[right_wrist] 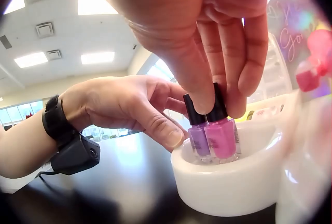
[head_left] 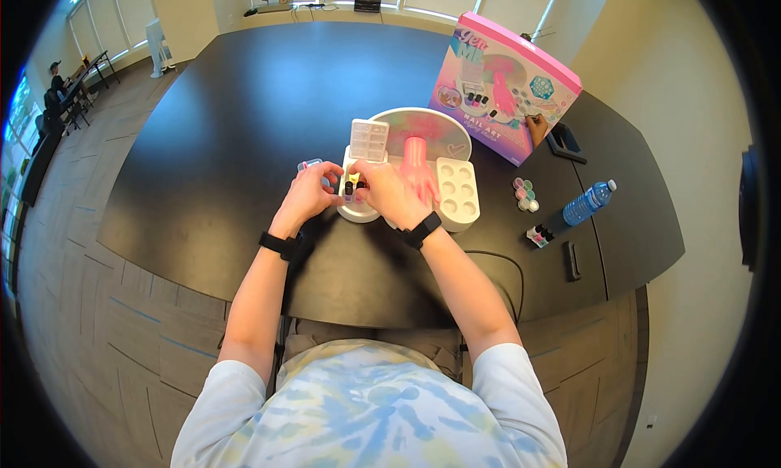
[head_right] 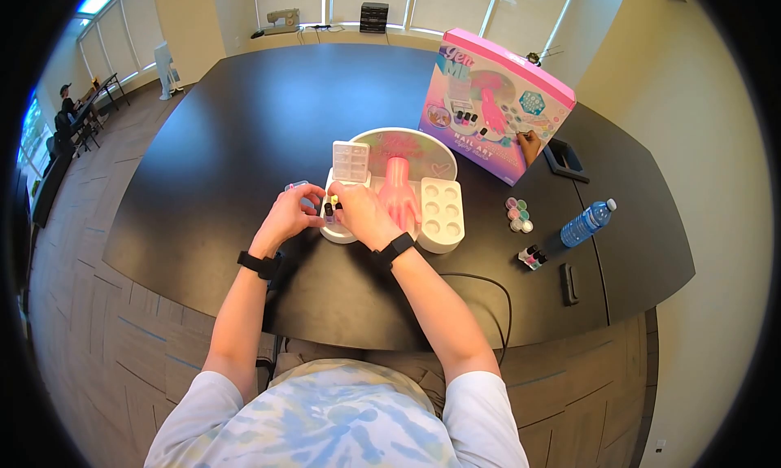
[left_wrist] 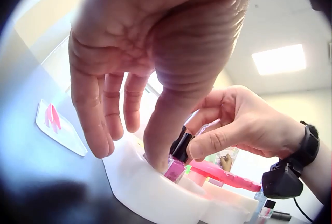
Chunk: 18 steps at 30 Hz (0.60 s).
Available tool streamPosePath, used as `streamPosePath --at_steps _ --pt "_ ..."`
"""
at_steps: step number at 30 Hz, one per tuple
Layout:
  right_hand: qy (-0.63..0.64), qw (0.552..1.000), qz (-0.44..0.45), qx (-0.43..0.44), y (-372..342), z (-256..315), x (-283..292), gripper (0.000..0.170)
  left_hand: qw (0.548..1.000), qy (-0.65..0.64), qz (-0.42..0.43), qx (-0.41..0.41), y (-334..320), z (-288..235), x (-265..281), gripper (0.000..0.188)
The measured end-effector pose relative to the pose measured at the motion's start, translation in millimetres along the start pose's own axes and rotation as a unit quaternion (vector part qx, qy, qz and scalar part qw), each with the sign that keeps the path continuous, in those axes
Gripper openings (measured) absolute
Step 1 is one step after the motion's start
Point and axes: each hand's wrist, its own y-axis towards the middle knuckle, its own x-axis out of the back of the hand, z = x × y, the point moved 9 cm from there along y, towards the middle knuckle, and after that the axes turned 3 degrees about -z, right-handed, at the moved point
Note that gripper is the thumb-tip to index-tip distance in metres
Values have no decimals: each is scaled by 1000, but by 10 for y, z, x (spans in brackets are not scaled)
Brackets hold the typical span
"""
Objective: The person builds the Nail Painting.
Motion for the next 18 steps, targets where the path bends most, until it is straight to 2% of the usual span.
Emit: streamPosePath --at_steps 3,5,11,18 --pt "5 1000 0 6 -8 -4 -6 29 1000 -2 -10 -15 -13 -26 -5 50" --pt "11 1000 -2 12 -3 -1 -5 28 997 22 -12 -71 4 -65 -61 51" --pt "24 1000 -1 11 -17 -8 -12 26 996 44 -31 -68 20 -83 -72 37" --pt "6 1000 -1 20 -17 17 -22 24 996 38 -34 -67 39 -57 -86 37"
